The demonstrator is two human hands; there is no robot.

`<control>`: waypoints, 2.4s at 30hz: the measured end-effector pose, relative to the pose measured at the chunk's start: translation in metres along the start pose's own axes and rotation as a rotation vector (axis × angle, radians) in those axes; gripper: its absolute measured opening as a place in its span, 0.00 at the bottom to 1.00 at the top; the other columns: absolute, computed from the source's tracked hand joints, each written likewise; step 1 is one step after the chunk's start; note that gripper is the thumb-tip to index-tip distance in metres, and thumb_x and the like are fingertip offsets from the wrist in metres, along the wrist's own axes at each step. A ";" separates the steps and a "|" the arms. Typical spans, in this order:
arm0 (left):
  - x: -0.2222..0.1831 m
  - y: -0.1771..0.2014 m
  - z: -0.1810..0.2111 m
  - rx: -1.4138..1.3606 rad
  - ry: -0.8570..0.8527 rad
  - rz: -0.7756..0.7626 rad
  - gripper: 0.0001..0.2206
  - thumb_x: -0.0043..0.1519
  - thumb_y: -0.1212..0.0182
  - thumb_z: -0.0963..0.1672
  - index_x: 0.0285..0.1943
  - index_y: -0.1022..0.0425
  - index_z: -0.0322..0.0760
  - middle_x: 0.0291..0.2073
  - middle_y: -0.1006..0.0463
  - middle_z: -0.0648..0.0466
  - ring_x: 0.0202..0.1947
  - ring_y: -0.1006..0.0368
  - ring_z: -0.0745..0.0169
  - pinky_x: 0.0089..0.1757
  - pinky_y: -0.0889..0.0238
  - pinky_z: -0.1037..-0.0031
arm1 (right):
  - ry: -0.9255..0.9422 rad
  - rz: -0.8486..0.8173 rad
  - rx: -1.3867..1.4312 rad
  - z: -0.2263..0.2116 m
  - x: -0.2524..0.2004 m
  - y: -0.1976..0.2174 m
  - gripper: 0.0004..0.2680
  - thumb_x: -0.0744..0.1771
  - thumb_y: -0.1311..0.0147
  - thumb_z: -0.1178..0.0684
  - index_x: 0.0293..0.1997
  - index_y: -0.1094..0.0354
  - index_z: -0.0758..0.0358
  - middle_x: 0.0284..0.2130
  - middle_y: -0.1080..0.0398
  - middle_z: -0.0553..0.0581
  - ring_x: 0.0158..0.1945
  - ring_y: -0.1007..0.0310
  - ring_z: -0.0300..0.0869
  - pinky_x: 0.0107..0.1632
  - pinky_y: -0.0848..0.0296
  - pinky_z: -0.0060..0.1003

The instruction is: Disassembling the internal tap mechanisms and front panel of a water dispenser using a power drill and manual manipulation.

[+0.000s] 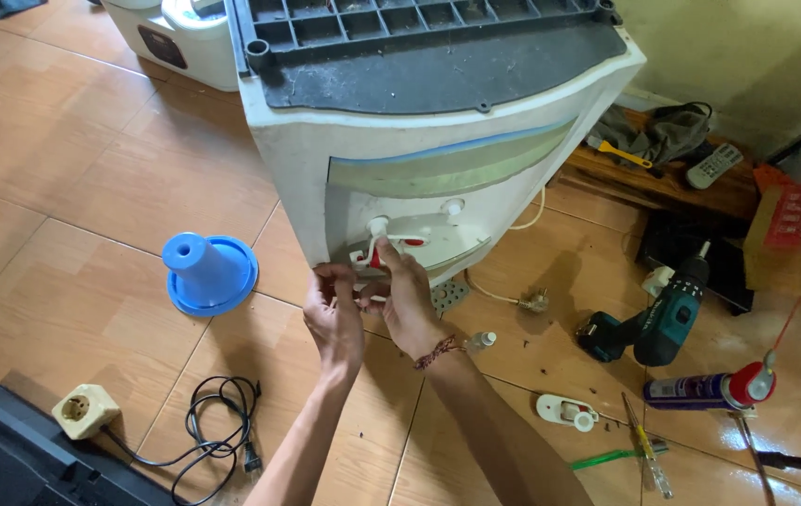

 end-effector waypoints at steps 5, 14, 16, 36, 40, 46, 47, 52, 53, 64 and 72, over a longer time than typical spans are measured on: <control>-0.014 -0.007 0.051 0.274 -0.401 0.038 0.10 0.59 0.41 0.40 0.48 0.20 0.41 0.30 0.20 0.47 0.25 0.24 0.57 0.27 0.32 0.73 | -0.042 0.039 0.037 -0.004 -0.011 -0.001 0.18 0.69 0.44 0.38 0.50 0.43 0.62 0.36 0.38 0.53 0.28 0.28 0.41 0.25 0.34 0.32; -0.006 -0.010 0.018 0.274 -0.575 0.038 0.08 0.68 0.43 0.41 0.46 0.17 0.42 0.26 0.26 0.53 0.22 0.25 0.59 0.29 0.32 0.74 | 0.073 0.083 -0.227 -0.010 -0.007 -0.014 0.41 0.63 0.37 0.37 0.80 0.72 0.48 0.69 0.63 0.89 0.68 0.47 0.78 0.58 0.34 0.69; -0.007 -0.010 0.007 0.280 -0.542 0.045 0.08 0.68 0.45 0.41 0.47 0.17 0.42 0.25 0.24 0.53 0.21 0.25 0.59 0.29 0.31 0.73 | 0.165 0.097 -0.295 -0.008 -0.004 -0.007 0.32 0.64 0.36 0.42 0.70 0.59 0.53 0.57 0.47 0.77 0.59 0.36 0.65 0.52 0.28 0.59; -0.010 -0.015 0.014 0.385 -0.562 -0.125 0.12 0.68 0.50 0.39 0.59 0.28 0.30 0.40 0.25 0.48 0.33 0.26 0.62 0.35 0.31 0.75 | 0.377 -0.088 0.107 0.018 0.012 0.009 0.14 0.70 0.50 0.54 0.62 0.40 0.64 0.44 0.30 0.57 0.42 0.32 0.37 0.45 0.31 0.32; -0.013 -0.018 0.015 0.362 -0.503 -0.118 0.13 0.68 0.53 0.38 0.58 0.27 0.27 0.35 0.21 0.49 0.29 0.29 0.64 0.30 0.35 0.76 | 0.524 -0.092 -0.210 0.004 0.005 0.008 0.10 0.69 0.48 0.54 0.53 0.41 0.65 0.33 0.35 0.51 0.31 0.39 0.34 0.34 0.38 0.29; -0.013 -0.015 -0.033 0.330 -0.339 -0.246 0.12 0.64 0.50 0.38 0.54 0.26 0.32 0.28 0.20 0.52 0.22 0.33 0.70 0.25 0.41 0.78 | 0.750 -0.036 -0.801 -0.028 -0.013 0.003 0.07 0.67 0.46 0.56 0.43 0.40 0.67 0.21 0.38 0.50 0.19 0.42 0.37 0.22 0.41 0.34; -0.013 -0.016 -0.042 0.266 -0.236 -0.335 0.10 0.60 0.49 0.37 0.46 0.25 0.34 0.28 0.20 0.53 0.25 0.31 0.67 0.29 0.36 0.77 | 0.790 0.022 -0.979 -0.035 -0.018 0.001 0.07 0.66 0.48 0.58 0.45 0.38 0.68 0.24 0.34 0.57 0.20 0.37 0.44 0.26 0.36 0.41; -0.004 -0.014 -0.025 0.286 -0.166 -0.333 0.08 0.65 0.45 0.44 0.35 0.22 0.41 0.19 0.22 0.52 0.20 0.28 0.65 0.26 0.28 0.72 | 0.694 0.071 -1.069 -0.026 -0.011 0.000 0.15 0.68 0.49 0.55 0.63 0.37 0.60 0.46 0.29 0.67 0.44 0.24 0.62 0.41 0.24 0.57; -0.004 -0.012 -0.013 0.382 -0.176 -0.303 0.06 0.64 0.43 0.44 0.36 0.22 0.45 0.20 0.21 0.55 0.19 0.26 0.65 0.25 0.28 0.73 | 0.670 0.068 -0.948 -0.021 -0.008 0.004 0.20 0.69 0.48 0.53 0.70 0.41 0.58 0.52 0.30 0.68 0.48 0.25 0.62 0.45 0.24 0.57; -0.006 -0.018 0.077 0.381 -0.656 -0.232 0.11 0.65 0.39 0.42 0.55 0.18 0.41 0.31 0.18 0.54 0.26 0.24 0.59 0.32 0.29 0.71 | -0.268 0.069 -0.020 -0.005 -0.019 0.012 0.33 0.66 0.58 0.25 0.66 0.50 0.68 0.47 0.41 0.63 0.30 0.38 0.42 0.21 0.46 0.31; -0.008 -0.022 0.074 0.598 -0.806 -0.021 0.07 0.65 0.37 0.42 0.47 0.16 0.54 0.12 0.32 0.62 0.15 0.30 0.60 0.28 0.29 0.73 | -0.300 0.021 0.411 0.013 0.014 0.004 0.21 0.68 0.46 0.33 0.55 0.33 0.64 0.39 0.29 0.55 0.37 0.26 0.46 0.34 0.30 0.31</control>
Point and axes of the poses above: each hand's wrist, its own x-axis towards the middle knuckle, its own y-axis out of the back of the hand, z = x × y, the point moved 4 cm from there along x, towards the middle knuckle
